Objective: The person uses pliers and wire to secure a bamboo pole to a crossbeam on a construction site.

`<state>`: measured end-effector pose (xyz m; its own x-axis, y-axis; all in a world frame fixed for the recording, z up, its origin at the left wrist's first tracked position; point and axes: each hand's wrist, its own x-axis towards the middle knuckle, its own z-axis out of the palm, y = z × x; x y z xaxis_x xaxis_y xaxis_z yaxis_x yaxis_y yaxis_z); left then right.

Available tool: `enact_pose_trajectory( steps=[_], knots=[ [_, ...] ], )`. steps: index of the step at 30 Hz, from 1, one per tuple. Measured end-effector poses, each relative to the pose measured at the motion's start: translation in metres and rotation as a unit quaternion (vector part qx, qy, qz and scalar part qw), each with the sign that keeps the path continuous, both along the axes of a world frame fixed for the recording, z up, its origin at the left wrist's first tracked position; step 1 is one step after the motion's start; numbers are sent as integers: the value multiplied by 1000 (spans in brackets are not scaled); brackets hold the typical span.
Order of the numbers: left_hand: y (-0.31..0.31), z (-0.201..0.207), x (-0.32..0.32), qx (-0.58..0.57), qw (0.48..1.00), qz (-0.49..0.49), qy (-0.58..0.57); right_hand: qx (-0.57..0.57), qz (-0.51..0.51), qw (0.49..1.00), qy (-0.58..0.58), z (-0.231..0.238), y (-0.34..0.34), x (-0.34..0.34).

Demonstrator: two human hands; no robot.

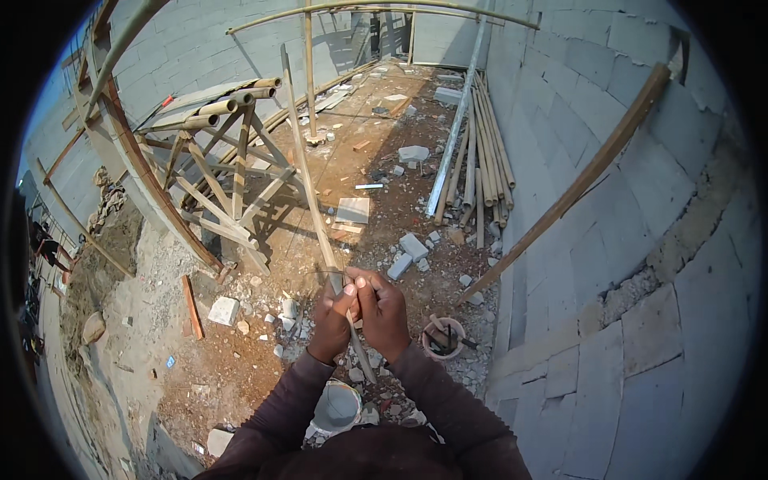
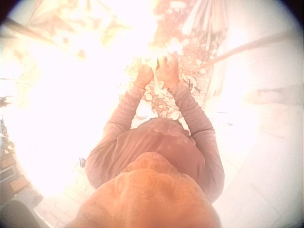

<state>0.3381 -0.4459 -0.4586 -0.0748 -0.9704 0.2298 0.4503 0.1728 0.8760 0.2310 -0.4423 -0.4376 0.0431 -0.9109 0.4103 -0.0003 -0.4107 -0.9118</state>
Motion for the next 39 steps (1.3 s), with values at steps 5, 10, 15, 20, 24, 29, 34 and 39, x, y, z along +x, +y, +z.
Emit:
enact_pose_trajectory(
  steps=[5, 10, 15, 20, 24, 29, 34, 39],
  knots=[
    [-1, -1, 4, 4, 999, -28, -36, 37, -16, 999, 6, 11, -5, -4],
    [-10, -2, 3, -62, 988, -72, -123, 34, 9, 999, -20, 13, -15, -19],
    [-11, -4, -21, -91, 988, -88, -89, -6, -128, 992, -24, 11, -9, -30],
    [-24, -8, -24, -86, 989, -41, -118, -64, -382, 921, 40, -12, 32, -115],
    [-32, 33, -36, -164, 960, -121, -192, 51, -415, 907, -57, -50, 124, -180],
    [-13, 22, -95, -65, 958, -274, -56, 33, -525, 811, -257, -87, 194, -201],
    [-1, -55, -168, 268, 898, -270, 222, 81, -681, 593, -422, -162, 287, -260],
    [-26, -168, -165, 496, 824, -208, 178, 198, -728, 538, -375, -268, 393, -231]
  ],
)
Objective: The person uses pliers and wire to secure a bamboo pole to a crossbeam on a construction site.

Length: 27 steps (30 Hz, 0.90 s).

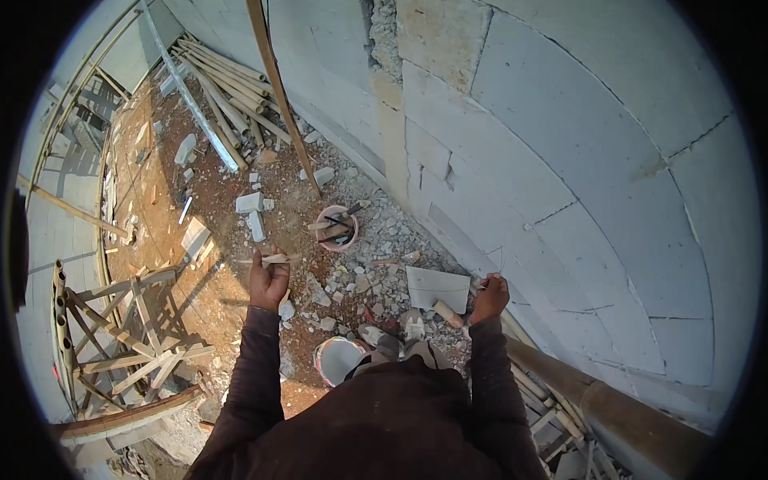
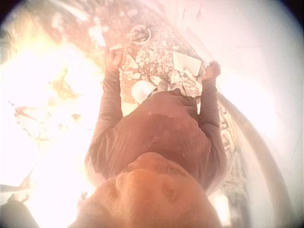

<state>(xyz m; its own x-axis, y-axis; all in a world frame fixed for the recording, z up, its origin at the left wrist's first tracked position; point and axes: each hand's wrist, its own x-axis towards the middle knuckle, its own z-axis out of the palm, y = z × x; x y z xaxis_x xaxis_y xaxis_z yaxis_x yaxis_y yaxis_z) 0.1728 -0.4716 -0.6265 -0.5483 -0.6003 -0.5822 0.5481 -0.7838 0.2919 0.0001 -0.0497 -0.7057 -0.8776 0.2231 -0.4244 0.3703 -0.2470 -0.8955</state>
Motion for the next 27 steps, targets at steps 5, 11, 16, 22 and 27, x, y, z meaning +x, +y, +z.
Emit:
enact_pose_trajectory(
  steps=[5, 11, 16, 22, 27],
  knots=[
    [23, -163, 35, -8, 978, -130, -162, 169, 87, 975, 117, 51, -19, 24],
    [101, -133, -1, -428, 764, -292, -384, 256, 296, 881, 268, 110, -66, 21],
    [165, 64, -41, -549, 754, -360, -11, 156, 412, 834, 331, 151, -114, 53],
    [136, 148, -4, -561, 785, -262, -9, -25, 511, 792, 332, 220, -163, 77],
    [145, 164, 10, -559, 815, -140, -60, -90, 583, 759, 276, 235, -178, 80]
  ],
)
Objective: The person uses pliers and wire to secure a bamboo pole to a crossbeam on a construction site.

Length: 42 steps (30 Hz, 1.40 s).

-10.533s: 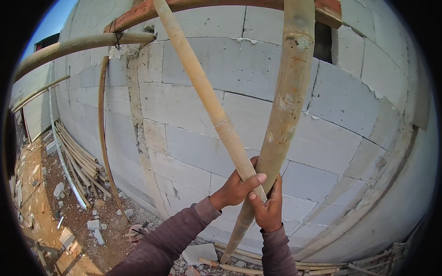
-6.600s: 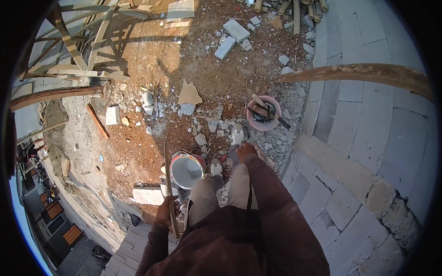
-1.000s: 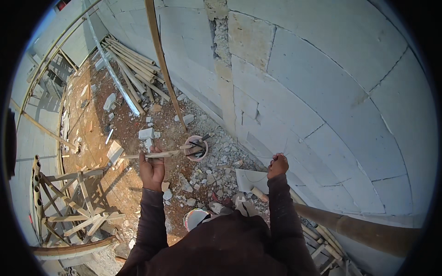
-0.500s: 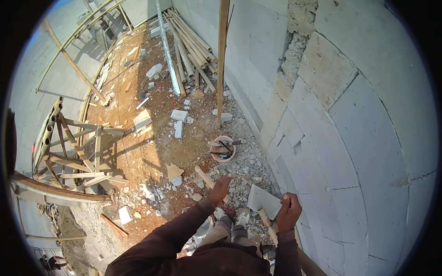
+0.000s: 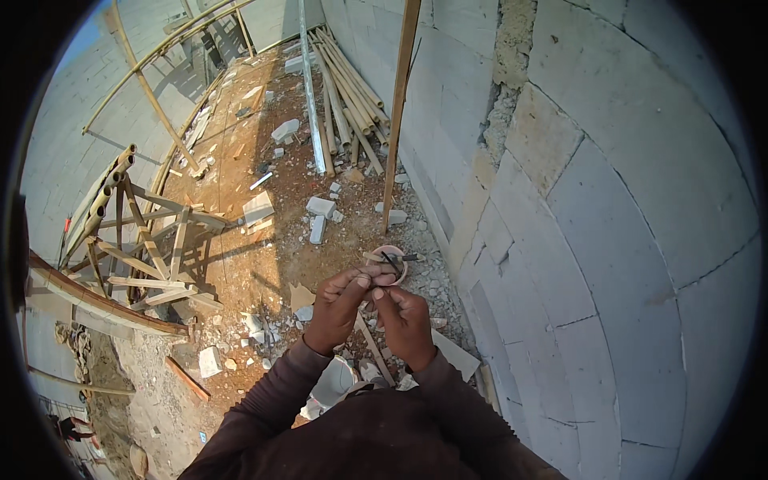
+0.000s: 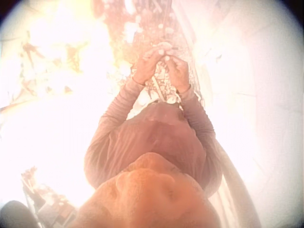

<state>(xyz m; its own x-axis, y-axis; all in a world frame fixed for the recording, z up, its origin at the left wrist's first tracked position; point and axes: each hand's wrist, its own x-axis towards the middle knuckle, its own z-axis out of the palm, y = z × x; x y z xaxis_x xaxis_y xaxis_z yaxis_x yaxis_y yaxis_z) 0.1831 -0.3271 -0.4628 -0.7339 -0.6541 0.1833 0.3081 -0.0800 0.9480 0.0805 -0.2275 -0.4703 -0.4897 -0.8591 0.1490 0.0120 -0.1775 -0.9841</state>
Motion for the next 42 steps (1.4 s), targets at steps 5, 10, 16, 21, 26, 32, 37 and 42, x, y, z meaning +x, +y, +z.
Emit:
enact_pose_trajectory(
  steps=[5, 10, 16, 21, 26, 32, 37, 42],
  knots=[
    [13, 6, 8, 1, 1000, 19, 8, 9, 43, 998, -51, 1, 7, 1],
    [22, 22, 10, -31, 994, 104, 22, -2, 102, 993, 55, -2, 14, 0],
    [-53, 60, 20, 29, 966, 203, 158, -35, 255, 966, -4, -31, 30, -2],
    [-94, 79, 46, 26, 940, 266, 213, 38, 260, 926, -272, -39, 43, -21],
    [-99, 87, 42, 29, 938, 266, 221, 4, 189, 931, -312, -34, 33, -20],
    [-113, 80, 53, 60, 937, 255, 230, -32, 242, 896, -371, -33, 25, -17],
    [-115, 67, 62, 144, 937, 212, 237, 76, 393, 868, -293, -61, 17, -2],
    [-124, 37, 96, 206, 909, 228, 281, 157, 393, 755, -501, -52, 5, 5]
  ],
)
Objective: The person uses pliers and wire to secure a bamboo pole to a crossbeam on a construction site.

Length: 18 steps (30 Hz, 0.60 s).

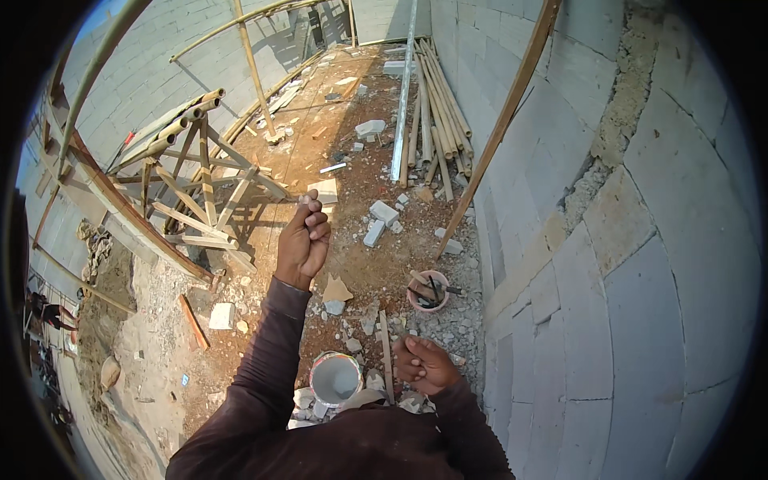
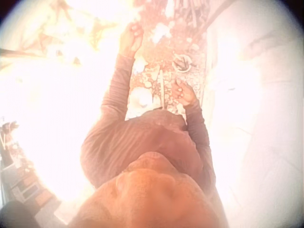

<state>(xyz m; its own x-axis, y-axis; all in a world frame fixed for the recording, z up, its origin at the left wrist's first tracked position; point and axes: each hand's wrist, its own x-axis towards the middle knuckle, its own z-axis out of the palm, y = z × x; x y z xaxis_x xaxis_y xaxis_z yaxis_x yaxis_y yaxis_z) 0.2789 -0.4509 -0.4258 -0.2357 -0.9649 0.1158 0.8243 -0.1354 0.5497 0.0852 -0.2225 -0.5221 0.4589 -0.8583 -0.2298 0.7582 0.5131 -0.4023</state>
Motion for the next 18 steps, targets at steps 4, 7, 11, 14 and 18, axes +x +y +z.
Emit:
enact_pose_trajectory(
  steps=[4, 7, 11, 14, 18],
  knots=[
    [24, -21, 25, 47, 994, -103, 13, -193, 158, 946, 206, -7, -21, -4],
    [59, -37, 38, -21, 969, 2, -246, -155, 139, 757, 620, -39, -39, -1],
    [84, -82, 66, 66, 973, 117, -189, -89, -108, 767, 626, -56, -55, -26],
    [81, -105, 98, 107, 972, 184, -105, -11, -110, 910, 400, -26, -58, -13],
    [65, -114, 114, 89, 964, 211, -136, -79, 3, 912, 401, -57, -23, 23]
  ],
)
